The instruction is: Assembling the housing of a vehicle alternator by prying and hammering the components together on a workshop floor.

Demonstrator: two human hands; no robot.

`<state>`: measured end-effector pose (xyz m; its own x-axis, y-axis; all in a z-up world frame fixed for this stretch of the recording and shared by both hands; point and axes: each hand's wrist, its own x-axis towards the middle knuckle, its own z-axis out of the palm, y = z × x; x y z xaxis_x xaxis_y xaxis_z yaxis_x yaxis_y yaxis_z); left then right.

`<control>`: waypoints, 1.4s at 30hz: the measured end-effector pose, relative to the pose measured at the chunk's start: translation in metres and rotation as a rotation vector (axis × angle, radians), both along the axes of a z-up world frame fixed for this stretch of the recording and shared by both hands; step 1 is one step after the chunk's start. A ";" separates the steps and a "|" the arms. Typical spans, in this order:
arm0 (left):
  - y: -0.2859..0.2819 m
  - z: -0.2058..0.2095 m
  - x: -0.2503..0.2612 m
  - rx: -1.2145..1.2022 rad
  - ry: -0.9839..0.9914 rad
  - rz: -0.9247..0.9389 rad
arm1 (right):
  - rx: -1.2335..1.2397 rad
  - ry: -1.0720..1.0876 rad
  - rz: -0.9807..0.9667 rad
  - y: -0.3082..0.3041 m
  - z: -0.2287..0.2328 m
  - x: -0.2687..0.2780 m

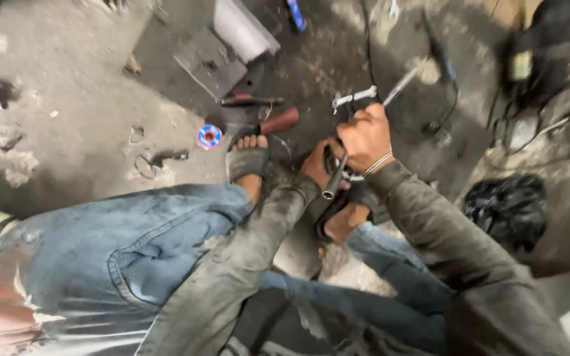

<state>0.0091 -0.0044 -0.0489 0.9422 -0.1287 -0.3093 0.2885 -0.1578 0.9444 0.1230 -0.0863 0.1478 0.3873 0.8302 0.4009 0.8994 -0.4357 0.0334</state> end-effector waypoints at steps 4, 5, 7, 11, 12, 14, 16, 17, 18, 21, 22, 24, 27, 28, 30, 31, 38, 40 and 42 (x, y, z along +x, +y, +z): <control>-0.005 0.022 0.005 -0.054 -0.263 0.028 | -0.234 -0.064 0.035 -0.010 0.028 0.000; -0.002 0.043 0.007 -0.032 -0.355 0.041 | -0.321 -0.114 0.079 -0.018 0.032 0.002; -0.023 0.021 0.015 0.169 -0.426 0.067 | -0.438 -0.081 -0.004 -0.043 0.072 -0.006; -0.011 0.075 0.038 0.333 -0.629 -0.143 | -0.644 -0.004 -0.299 -0.099 0.102 -0.033; -0.021 0.063 0.044 0.329 -0.638 -0.152 | -0.644 -0.007 -0.311 -0.108 0.096 -0.040; -0.039 0.035 0.054 0.401 -0.849 -0.180 | -0.623 0.069 -0.349 -0.125 0.081 -0.051; -0.051 0.013 0.069 0.391 -0.925 -0.282 | -0.587 0.059 -0.346 -0.138 0.064 -0.055; -0.056 0.000 0.074 0.379 -0.997 -0.382 | -0.552 0.051 -0.339 -0.144 0.054 -0.059; -0.065 -0.017 0.079 0.375 -0.992 -0.394 | -0.550 0.060 -0.347 -0.143 0.053 -0.060; -0.059 -0.013 0.086 0.332 -0.907 -0.667 | -0.519 0.014 -0.290 -0.141 0.050 -0.057; -0.033 0.025 0.083 0.450 -0.770 -0.670 | -0.504 0.025 -0.268 -0.143 0.047 -0.055; -0.002 0.063 0.072 0.559 -0.620 -0.670 | -0.491 0.045 -0.244 -0.141 0.048 -0.053; 0.007 0.055 0.056 0.454 -0.491 -0.516 | -0.491 0.022 -0.173 -0.134 0.053 -0.050; 0.006 0.048 0.051 0.391 -0.463 -0.471 | -0.490 0.010 -0.106 -0.134 0.051 -0.050; 0.001 0.039 0.042 0.328 -0.431 -0.428 | -0.489 0.002 -0.041 -0.132 0.051 -0.047; -0.004 0.037 0.038 0.313 -0.426 -0.398 | -0.508 0.011 -0.006 -0.129 0.053 -0.044; -0.031 0.022 0.027 0.276 -0.568 -0.061 | -0.623 0.119 -0.113 -0.124 0.037 -0.033; -0.034 0.028 0.025 0.258 -0.605 -0.003 | -0.619 0.195 -0.262 -0.116 0.042 -0.039; -0.038 0.029 0.023 0.243 -0.635 0.057 | -0.612 0.275 -0.407 -0.109 0.047 -0.044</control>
